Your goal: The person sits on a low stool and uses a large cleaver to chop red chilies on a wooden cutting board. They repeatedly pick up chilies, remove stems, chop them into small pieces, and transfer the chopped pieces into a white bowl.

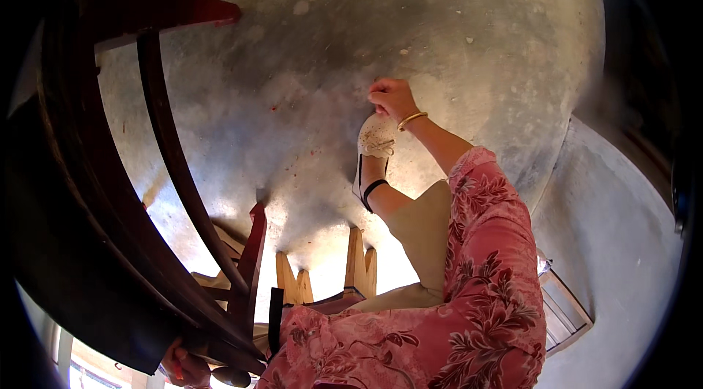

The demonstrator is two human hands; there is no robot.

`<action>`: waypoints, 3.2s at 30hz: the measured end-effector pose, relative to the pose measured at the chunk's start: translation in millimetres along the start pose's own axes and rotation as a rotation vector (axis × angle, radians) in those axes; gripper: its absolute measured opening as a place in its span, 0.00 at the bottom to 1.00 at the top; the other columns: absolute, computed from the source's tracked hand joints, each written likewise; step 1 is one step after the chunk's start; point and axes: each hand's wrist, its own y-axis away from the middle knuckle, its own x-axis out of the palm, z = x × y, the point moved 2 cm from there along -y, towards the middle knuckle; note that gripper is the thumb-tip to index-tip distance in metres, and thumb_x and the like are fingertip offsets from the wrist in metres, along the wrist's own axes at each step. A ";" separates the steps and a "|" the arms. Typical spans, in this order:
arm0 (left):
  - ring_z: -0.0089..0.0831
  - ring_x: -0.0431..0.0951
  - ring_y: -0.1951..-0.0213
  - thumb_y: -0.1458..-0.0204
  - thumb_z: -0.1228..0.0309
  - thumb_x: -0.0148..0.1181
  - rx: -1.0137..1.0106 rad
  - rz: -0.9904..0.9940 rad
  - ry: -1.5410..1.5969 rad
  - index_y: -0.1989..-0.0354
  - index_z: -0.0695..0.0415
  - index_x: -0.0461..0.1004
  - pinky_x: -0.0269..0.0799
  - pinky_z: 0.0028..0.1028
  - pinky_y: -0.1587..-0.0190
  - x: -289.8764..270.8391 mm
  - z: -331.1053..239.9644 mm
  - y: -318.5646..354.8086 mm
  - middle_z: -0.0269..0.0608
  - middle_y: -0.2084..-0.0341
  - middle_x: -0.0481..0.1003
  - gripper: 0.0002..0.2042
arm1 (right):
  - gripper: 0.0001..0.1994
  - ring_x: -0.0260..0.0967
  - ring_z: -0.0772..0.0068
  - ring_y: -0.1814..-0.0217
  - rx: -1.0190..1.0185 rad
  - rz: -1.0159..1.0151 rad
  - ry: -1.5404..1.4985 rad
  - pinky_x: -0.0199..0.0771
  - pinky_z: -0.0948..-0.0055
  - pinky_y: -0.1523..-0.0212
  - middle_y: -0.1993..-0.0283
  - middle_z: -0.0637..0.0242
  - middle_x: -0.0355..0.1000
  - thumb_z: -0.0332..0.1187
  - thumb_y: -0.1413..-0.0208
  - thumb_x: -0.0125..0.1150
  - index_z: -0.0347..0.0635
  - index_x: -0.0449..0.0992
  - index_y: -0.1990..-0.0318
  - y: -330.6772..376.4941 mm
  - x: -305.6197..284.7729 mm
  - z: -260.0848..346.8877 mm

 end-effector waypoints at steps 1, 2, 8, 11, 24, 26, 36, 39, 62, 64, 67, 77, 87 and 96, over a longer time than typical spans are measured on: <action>0.40 0.73 0.67 0.40 0.64 0.43 -0.012 0.009 0.003 0.68 0.66 0.71 0.70 0.33 0.64 0.5 0.3 -0.6 0.49 0.69 0.72 0.16 | 0.05 0.70 0.75 0.79 -0.023 -0.090 0.050 0.68 0.75 0.81 0.79 0.66 0.72 0.29 0.57 0.63 0.37 0.78 0.73 -2.1 -10.7 -3.5; 0.40 0.73 0.66 0.40 0.63 0.43 -0.026 0.016 0.005 0.68 0.66 0.71 0.70 0.33 0.64 1.2 0.3 -0.5 0.49 0.69 0.72 0.17 | 0.06 0.72 0.73 0.78 -0.047 -0.179 0.099 0.70 0.73 0.79 0.78 0.64 0.74 0.30 0.57 0.64 0.38 0.79 0.72 -4.7 -17.2 -6.8; 0.42 0.75 0.70 0.39 0.61 0.47 0.013 -0.016 0.029 0.69 0.66 0.73 0.70 0.34 0.66 7.7 -61.8 -29.9 0.49 0.73 0.74 0.18 | 0.13 0.74 0.54 0.66 -0.225 -0.407 0.601 0.73 0.62 0.61 0.70 0.54 0.76 0.43 0.56 0.64 0.42 0.81 0.72 -12.6 -2.3 5.2; 0.42 0.75 0.71 0.40 0.64 0.47 0.063 -0.015 -0.022 0.70 0.65 0.74 0.69 0.33 0.67 12.4 -59.7 -36.1 0.47 0.75 0.74 0.16 | 0.14 0.75 0.58 0.68 -0.193 -0.462 0.756 0.74 0.66 0.63 0.72 0.55 0.76 0.41 0.58 0.65 0.39 0.80 0.72 -16.2 -1.8 3.8; 0.47 0.69 0.64 0.48 0.76 0.46 0.112 0.103 0.045 0.67 0.64 0.72 0.64 0.37 0.61 19.8 -69.0 -62.2 0.52 0.67 0.69 0.07 | 0.04 0.61 0.73 0.91 0.002 -0.124 0.272 0.52 0.71 0.93 0.86 0.60 0.67 0.25 0.59 0.59 0.33 0.73 0.79 -18.7 -34.3 45.4; 0.47 0.69 0.64 0.48 0.78 0.46 0.089 0.100 0.081 0.67 0.64 0.72 0.64 0.37 0.61 20.3 -72.4 -64.9 0.52 0.68 0.69 0.07 | 0.03 0.61 0.72 0.91 0.040 -0.151 0.297 0.53 0.70 0.93 0.87 0.59 0.66 0.24 0.60 0.58 0.32 0.73 0.79 -17.2 -27.6 28.5; 0.48 0.69 0.64 0.48 0.78 0.46 0.120 0.110 0.044 0.66 0.64 0.71 0.64 0.37 0.59 19.6 -74.4 -65.9 0.53 0.67 0.69 0.07 | 0.05 0.70 0.67 0.83 0.076 -0.062 0.710 0.68 0.69 0.84 0.80 0.57 0.72 0.23 0.59 0.57 0.33 0.77 0.73 -40.5 -33.1 -5.1; 0.55 0.69 0.58 0.49 0.77 0.51 -0.031 0.137 0.048 0.66 0.62 0.74 0.62 0.44 0.51 16.7 -67.4 -53.2 0.54 0.66 0.71 0.06 | 0.06 0.73 0.63 0.79 0.155 -0.044 0.569 0.72 0.66 0.78 0.80 0.54 0.74 0.28 0.54 0.58 0.36 0.79 0.74 -25.9 -24.6 8.3; 0.51 0.64 0.60 0.50 0.80 0.50 0.164 0.055 0.154 0.70 0.63 0.68 0.60 0.42 0.56 19.1 -78.3 -68.8 0.52 0.67 0.65 0.02 | 0.16 0.73 0.62 0.65 -0.134 0.381 -0.994 0.75 0.62 0.65 0.65 0.57 0.73 0.28 0.48 0.52 0.31 0.71 0.53 115.9 -71.2 60.8; 0.49 0.65 0.61 0.52 0.81 0.52 0.245 0.006 0.183 0.71 0.63 0.68 0.61 0.41 0.56 23.0 -80.3 -72.3 0.52 0.66 0.66 0.01 | 0.17 0.72 0.57 0.58 -0.219 0.326 -0.983 0.74 0.59 0.58 0.59 0.52 0.72 0.36 0.43 0.51 0.32 0.71 0.52 132.6 -48.0 99.3; 0.48 0.67 0.61 0.54 0.81 0.55 0.326 -0.061 0.168 0.71 0.63 0.69 0.63 0.39 0.57 19.6 -81.4 -71.0 0.51 0.66 0.68 0.02 | 0.27 0.68 0.49 0.48 -0.350 0.416 -0.964 0.70 0.55 0.47 0.51 0.48 0.69 0.52 0.39 0.44 0.32 0.69 0.50 171.4 -2.3 173.9; 0.49 0.70 0.64 0.54 0.78 0.59 0.433 -0.271 0.341 0.72 0.62 0.71 0.65 0.39 0.59 15.3 -69.2 -71.7 0.50 0.71 0.71 0.04 | 0.42 0.63 0.45 0.42 -0.495 0.661 -0.846 0.61 0.49 0.38 0.47 0.46 0.66 0.69 0.47 0.33 0.32 0.67 0.50 281.9 131.0 326.2; 0.29 0.73 0.68 0.44 0.76 0.55 0.366 -0.250 0.877 0.67 0.64 0.73 0.69 0.27 0.62 -39.6 -26.7 -18.2 0.43 0.70 0.74 0.04 | 0.39 0.64 0.46 0.42 -0.443 0.883 -0.732 0.61 0.48 0.38 0.47 0.47 0.68 0.66 0.46 0.41 0.33 0.69 0.49 321.3 279.3 359.3; 0.21 0.72 0.75 0.40 0.72 0.51 0.003 -0.165 1.417 0.57 0.65 0.71 0.71 0.21 0.73 -16.1 42.6 41.6 0.34 0.78 0.71 0.09 | 0.37 0.68 0.46 0.49 -0.368 0.862 -0.577 0.67 0.48 0.44 0.54 0.46 0.67 0.64 0.47 0.47 0.29 0.65 0.52 317.1 432.7 369.9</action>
